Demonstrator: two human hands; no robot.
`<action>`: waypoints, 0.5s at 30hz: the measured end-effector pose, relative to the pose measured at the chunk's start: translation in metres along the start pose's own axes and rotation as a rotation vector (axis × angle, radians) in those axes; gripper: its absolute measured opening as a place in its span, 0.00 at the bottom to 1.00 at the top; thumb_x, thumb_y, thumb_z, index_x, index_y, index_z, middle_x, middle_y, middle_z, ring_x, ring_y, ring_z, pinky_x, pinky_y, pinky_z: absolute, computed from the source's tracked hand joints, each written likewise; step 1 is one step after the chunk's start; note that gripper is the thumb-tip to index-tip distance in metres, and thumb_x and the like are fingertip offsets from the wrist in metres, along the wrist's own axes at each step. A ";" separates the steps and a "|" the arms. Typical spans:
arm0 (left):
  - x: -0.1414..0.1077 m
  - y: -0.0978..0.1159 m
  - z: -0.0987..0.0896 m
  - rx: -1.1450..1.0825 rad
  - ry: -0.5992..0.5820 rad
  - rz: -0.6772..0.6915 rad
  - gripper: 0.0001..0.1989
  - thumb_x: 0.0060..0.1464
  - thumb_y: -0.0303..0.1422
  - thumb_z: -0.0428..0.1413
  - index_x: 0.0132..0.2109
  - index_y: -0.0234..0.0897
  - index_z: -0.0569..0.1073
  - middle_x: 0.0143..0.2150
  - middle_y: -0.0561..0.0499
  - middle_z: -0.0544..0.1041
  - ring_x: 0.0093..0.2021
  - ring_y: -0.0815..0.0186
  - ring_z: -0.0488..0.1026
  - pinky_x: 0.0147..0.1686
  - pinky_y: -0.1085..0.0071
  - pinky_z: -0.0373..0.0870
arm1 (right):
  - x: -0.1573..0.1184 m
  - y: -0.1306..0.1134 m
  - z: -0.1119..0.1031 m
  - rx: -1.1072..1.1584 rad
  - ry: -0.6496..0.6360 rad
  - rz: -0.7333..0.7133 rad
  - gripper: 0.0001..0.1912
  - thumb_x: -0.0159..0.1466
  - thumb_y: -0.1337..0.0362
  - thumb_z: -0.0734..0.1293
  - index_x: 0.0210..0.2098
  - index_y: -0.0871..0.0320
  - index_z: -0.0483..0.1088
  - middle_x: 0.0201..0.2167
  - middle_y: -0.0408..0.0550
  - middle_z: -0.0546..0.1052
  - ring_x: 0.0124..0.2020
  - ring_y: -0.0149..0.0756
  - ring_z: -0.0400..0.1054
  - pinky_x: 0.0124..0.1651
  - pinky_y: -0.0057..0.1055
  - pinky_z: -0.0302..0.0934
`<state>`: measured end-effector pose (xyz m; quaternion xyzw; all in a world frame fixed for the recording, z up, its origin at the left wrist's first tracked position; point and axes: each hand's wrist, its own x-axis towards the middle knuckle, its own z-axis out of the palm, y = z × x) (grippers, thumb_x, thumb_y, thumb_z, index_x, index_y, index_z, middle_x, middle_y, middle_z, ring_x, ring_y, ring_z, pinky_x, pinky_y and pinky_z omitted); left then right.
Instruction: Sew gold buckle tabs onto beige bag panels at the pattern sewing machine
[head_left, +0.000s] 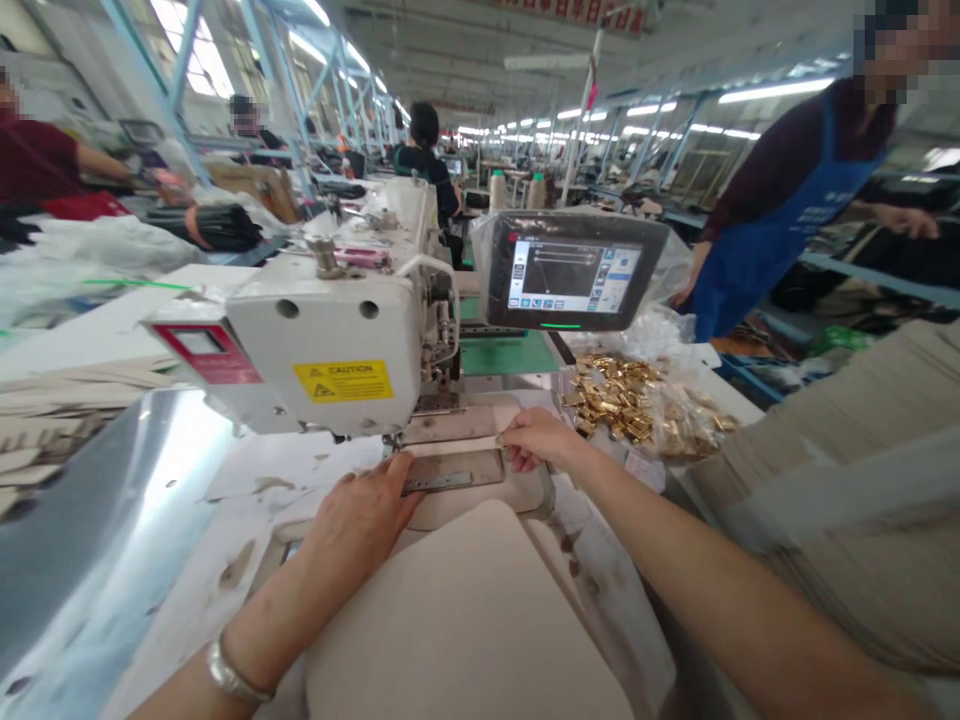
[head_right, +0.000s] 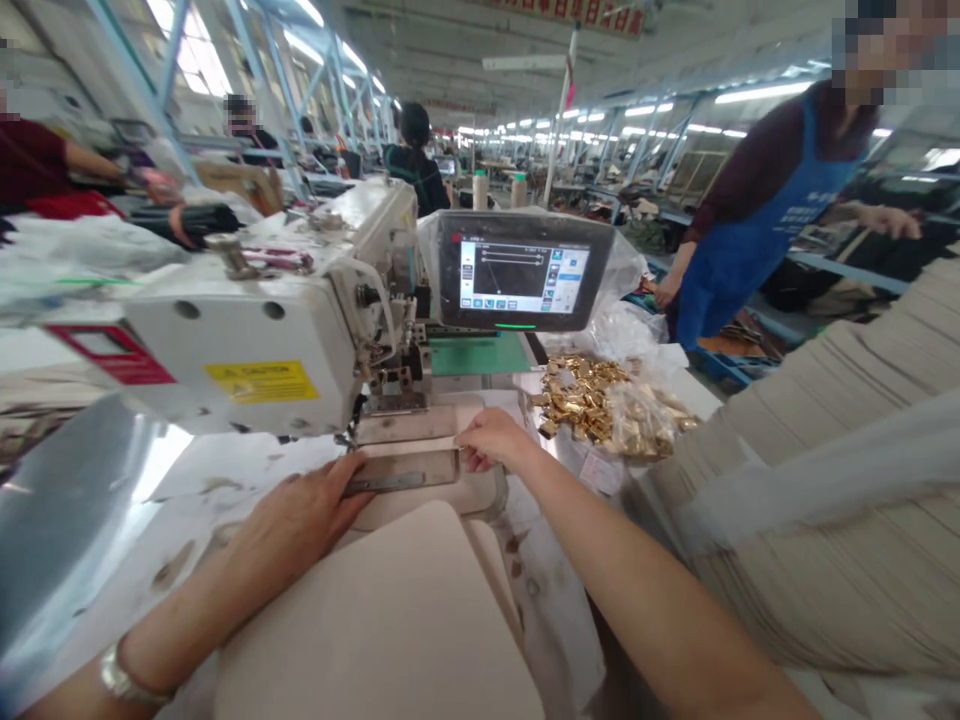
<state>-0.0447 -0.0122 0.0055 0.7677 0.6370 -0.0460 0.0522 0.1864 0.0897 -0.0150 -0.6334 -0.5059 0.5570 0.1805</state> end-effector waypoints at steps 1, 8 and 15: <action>-0.001 -0.001 -0.001 -0.003 -0.015 -0.006 0.19 0.64 0.37 0.44 0.59 0.34 0.62 0.48 0.39 0.79 0.47 0.51 0.77 0.46 0.55 0.71 | -0.001 -0.001 -0.001 -0.001 -0.001 0.003 0.11 0.61 0.76 0.65 0.23 0.62 0.65 0.13 0.41 0.71 0.12 0.30 0.67 0.16 0.22 0.62; -0.004 -0.012 0.002 0.043 0.009 0.021 0.22 0.65 0.38 0.40 0.61 0.33 0.60 0.46 0.37 0.80 0.43 0.47 0.79 0.38 0.53 0.74 | -0.002 -0.009 0.003 -0.033 -0.019 0.049 0.10 0.61 0.74 0.66 0.24 0.63 0.65 0.13 0.43 0.72 0.13 0.30 0.67 0.18 0.22 0.62; -0.010 -0.036 0.008 0.070 0.041 0.009 0.23 0.64 0.41 0.38 0.58 0.32 0.63 0.42 0.35 0.80 0.38 0.45 0.79 0.33 0.52 0.74 | 0.000 -0.027 0.027 -0.075 -0.052 0.104 0.11 0.61 0.73 0.65 0.23 0.62 0.65 0.13 0.43 0.72 0.12 0.28 0.65 0.15 0.21 0.58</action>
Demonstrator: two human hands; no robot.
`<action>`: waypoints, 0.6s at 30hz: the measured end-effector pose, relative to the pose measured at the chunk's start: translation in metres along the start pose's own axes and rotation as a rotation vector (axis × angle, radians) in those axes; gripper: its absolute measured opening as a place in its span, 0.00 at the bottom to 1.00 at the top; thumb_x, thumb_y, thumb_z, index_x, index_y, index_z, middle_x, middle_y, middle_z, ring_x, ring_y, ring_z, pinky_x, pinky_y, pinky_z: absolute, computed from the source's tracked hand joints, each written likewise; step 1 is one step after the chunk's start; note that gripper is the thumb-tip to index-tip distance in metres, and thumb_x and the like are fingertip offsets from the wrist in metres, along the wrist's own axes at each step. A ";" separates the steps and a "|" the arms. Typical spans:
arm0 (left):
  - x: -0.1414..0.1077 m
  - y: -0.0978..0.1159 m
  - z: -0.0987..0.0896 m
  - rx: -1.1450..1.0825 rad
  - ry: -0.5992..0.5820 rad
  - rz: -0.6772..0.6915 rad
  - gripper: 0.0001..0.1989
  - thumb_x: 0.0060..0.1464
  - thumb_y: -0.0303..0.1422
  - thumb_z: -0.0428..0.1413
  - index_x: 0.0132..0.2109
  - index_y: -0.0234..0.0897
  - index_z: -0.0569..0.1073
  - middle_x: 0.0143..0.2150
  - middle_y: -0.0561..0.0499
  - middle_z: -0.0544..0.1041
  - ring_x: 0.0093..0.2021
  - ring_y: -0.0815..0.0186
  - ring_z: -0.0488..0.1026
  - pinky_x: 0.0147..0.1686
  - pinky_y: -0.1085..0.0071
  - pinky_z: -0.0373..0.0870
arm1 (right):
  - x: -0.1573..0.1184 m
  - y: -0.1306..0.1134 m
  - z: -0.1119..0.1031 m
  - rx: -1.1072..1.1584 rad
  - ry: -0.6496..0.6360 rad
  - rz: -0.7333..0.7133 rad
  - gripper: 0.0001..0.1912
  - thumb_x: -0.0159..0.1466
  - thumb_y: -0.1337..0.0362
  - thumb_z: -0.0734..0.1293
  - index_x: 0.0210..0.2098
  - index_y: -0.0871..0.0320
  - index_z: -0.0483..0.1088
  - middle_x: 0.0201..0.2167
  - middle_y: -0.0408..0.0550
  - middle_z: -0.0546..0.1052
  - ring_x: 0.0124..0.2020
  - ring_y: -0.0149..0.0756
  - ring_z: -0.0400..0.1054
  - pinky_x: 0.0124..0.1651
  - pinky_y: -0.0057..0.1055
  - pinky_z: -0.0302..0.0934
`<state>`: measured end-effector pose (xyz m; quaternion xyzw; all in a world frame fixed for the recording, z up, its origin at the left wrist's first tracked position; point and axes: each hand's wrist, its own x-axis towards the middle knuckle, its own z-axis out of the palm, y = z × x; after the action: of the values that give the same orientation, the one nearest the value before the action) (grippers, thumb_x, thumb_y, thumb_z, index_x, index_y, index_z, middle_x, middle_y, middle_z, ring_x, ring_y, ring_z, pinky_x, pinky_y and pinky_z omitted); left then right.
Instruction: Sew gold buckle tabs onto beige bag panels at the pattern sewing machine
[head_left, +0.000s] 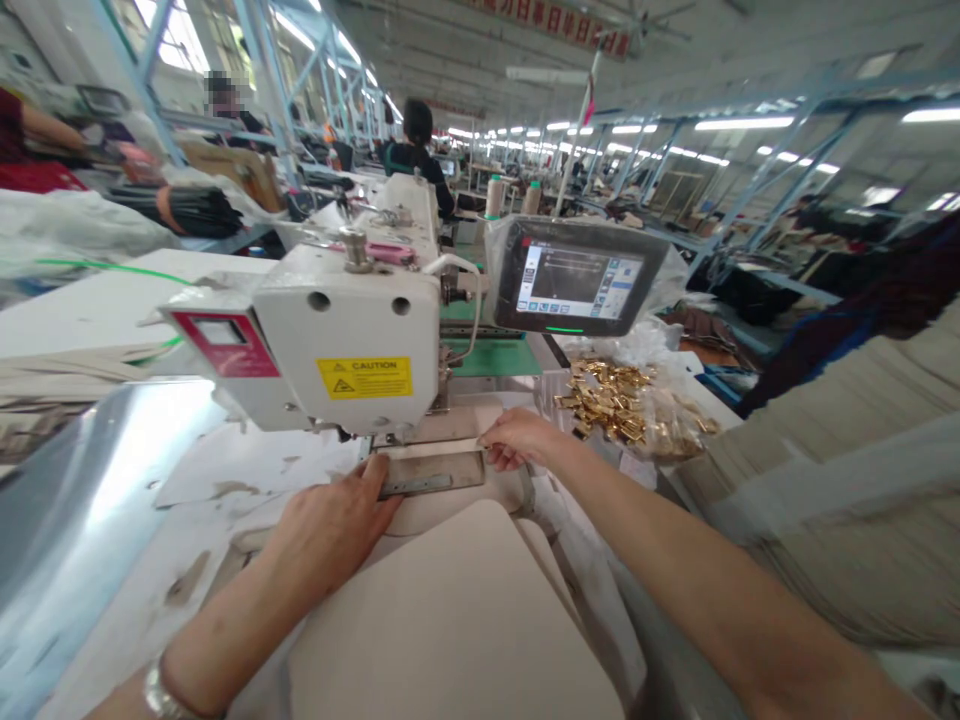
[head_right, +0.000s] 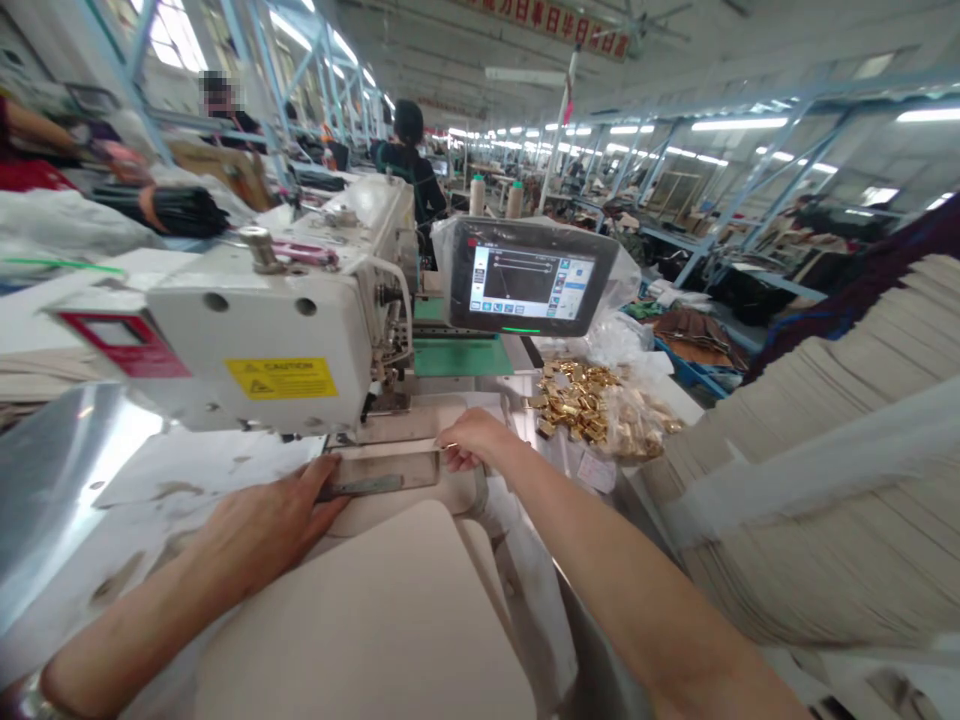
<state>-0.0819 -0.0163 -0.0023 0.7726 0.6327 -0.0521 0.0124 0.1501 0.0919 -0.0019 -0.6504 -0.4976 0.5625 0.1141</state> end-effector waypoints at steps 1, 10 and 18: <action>-0.001 -0.004 0.001 -0.006 0.001 -0.001 0.23 0.64 0.41 0.37 0.58 0.32 0.63 0.42 0.35 0.80 0.38 0.45 0.79 0.32 0.52 0.74 | 0.001 -0.002 0.004 0.001 -0.008 0.002 0.11 0.61 0.73 0.65 0.22 0.62 0.65 0.13 0.44 0.72 0.12 0.28 0.65 0.15 0.21 0.58; -0.011 -0.038 0.002 -0.045 -0.013 -0.059 0.23 0.62 0.44 0.38 0.54 0.35 0.64 0.45 0.36 0.79 0.40 0.44 0.79 0.33 0.53 0.72 | 0.005 -0.024 0.037 -0.024 -0.074 0.009 0.12 0.60 0.74 0.65 0.21 0.62 0.65 0.13 0.44 0.72 0.12 0.29 0.65 0.15 0.22 0.58; -0.023 -0.067 0.003 -0.040 0.008 -0.120 0.23 0.62 0.47 0.39 0.53 0.36 0.65 0.42 0.41 0.80 0.39 0.46 0.78 0.33 0.56 0.71 | 0.006 -0.042 0.068 -0.022 -0.131 0.003 0.10 0.61 0.74 0.65 0.22 0.63 0.66 0.12 0.43 0.71 0.12 0.28 0.65 0.17 0.20 0.58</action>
<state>-0.1523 -0.0255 0.0004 0.7331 0.6787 -0.0370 0.0223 0.0701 0.0889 0.0004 -0.6143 -0.5090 0.5985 0.0733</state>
